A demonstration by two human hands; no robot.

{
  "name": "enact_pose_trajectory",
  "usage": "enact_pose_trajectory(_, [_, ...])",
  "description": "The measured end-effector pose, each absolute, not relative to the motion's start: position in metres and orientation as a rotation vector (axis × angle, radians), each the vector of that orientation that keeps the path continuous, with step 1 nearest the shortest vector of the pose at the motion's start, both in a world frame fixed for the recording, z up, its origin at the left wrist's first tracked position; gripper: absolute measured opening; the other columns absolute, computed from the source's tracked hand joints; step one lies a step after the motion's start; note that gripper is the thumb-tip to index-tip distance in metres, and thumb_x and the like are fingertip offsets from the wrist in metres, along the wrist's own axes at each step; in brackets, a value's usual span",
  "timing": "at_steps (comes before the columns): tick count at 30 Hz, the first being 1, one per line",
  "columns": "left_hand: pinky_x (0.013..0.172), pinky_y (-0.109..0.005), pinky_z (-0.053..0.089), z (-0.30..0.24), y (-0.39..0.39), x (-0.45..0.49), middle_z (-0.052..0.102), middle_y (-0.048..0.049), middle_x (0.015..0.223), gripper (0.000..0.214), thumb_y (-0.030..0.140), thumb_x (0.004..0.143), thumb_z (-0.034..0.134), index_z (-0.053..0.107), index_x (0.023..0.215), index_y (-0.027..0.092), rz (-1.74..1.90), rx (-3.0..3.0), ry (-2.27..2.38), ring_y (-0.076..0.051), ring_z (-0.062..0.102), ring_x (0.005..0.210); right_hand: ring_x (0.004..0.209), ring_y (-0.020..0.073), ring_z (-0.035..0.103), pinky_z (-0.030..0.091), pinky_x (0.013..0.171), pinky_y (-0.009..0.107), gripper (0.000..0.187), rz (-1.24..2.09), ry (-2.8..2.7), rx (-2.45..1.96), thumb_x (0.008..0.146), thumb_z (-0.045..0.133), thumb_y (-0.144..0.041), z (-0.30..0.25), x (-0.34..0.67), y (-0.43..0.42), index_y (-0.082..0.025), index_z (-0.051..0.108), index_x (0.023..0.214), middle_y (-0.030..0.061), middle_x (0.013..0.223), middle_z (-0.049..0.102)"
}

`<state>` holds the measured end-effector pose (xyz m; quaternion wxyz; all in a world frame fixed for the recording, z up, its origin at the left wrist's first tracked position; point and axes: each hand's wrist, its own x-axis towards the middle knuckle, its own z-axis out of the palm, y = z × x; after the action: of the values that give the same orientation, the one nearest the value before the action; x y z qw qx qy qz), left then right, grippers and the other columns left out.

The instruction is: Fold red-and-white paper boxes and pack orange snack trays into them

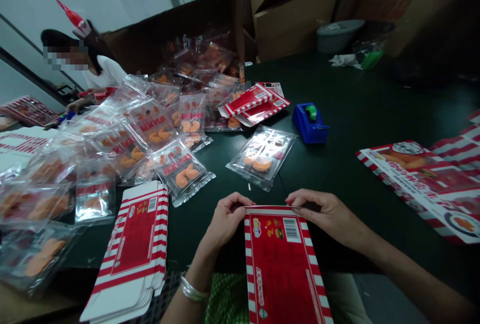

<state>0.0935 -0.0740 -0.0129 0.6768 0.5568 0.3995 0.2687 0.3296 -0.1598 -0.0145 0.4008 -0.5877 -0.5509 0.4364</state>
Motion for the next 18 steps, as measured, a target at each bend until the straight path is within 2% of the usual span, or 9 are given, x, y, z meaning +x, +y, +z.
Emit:
enact_pose_trajectory(3, [0.064, -0.023, 0.044, -0.009, -0.078, 0.094, 0.065, -0.0016, 0.075, 0.016, 0.029, 0.077, 0.06, 0.061, 0.07, 0.015, 0.585, 1.282, 0.934, -0.013, 0.057, 0.068, 0.083, 0.0198, 0.063, 0.05, 0.071, 0.029, 0.03, 1.339, -1.238, -1.462, 0.077, 0.065, -0.047, -0.009, 0.33, -0.16, -0.017, 0.064, 0.074, 0.007, 0.101, 0.067])
enact_pose_trajectory(6, [0.058, -0.021, 0.04, -0.01, -0.078, 0.099, 0.058, 0.0023, 0.065, 0.019, 0.029, 0.071, 0.067, 0.056, 0.065, 0.016, 0.586, 1.358, 0.996, -0.011, 0.05, 0.06, 0.077, 0.0187, 0.063, 0.051, 0.065, 0.028, 0.031, 1.444, -1.146, -1.454, 0.071, 0.07, -0.046, -0.004, 0.327, -0.157, -0.016, 0.06, 0.071, 0.0067, 0.096, 0.067])
enact_pose_trajectory(9, [0.058, -0.021, 0.039, -0.007, -0.071, 0.104, 0.057, 0.0032, 0.065, 0.013, 0.025, 0.068, 0.067, 0.06, 0.07, 0.015, 0.533, 1.392, 0.987, -0.01, 0.049, 0.06, 0.075, 0.0199, 0.064, 0.051, 0.062, 0.028, 0.03, 1.483, -1.11, -1.439, 0.065, 0.076, -0.041, 0.002, 0.322, -0.149, -0.018, 0.057, 0.071, 0.0039, 0.083, 0.068])
enact_pose_trajectory(14, [0.058, -0.022, 0.039, 0.008, -0.058, 0.106, 0.058, 0.0021, 0.065, 0.012, 0.026, 0.071, 0.064, 0.062, 0.068, 0.015, 0.491, 1.454, 0.943, -0.011, 0.049, 0.061, 0.057, 0.0172, 0.062, 0.047, 0.051, 0.026, 0.028, 1.425, -0.932, -1.486, 0.065, 0.074, -0.042, 0.006, 0.315, -0.144, -0.019, 0.058, 0.068, 0.0001, 0.063, 0.065])
enact_pose_trajectory(16, [0.06, -0.022, 0.039, 0.013, -0.057, 0.104, 0.059, 0.0014, 0.067, 0.014, 0.027, 0.073, 0.063, 0.063, 0.069, 0.015, 0.463, 1.492, 0.898, -0.012, 0.05, 0.062, 0.059, 0.0175, 0.063, 0.049, 0.054, 0.026, 0.028, 1.414, -0.89, -1.449, 0.066, 0.075, -0.042, 0.006, 0.314, -0.149, -0.018, 0.061, 0.068, 0.0006, 0.065, 0.067])
enact_pose_trajectory(18, [0.06, -0.023, 0.04, 0.017, -0.058, 0.099, 0.06, 0.0005, 0.068, 0.018, 0.031, 0.078, 0.059, 0.065, 0.072, 0.014, 0.413, 1.522, 0.857, -0.012, 0.052, 0.063, 0.07, 0.0195, 0.067, 0.053, 0.062, 0.028, 0.028, 1.401, -0.899, -1.418, 0.072, 0.071, -0.046, 0.005, 0.314, -0.157, -0.018, 0.067, 0.076, 0.004, 0.081, 0.072])
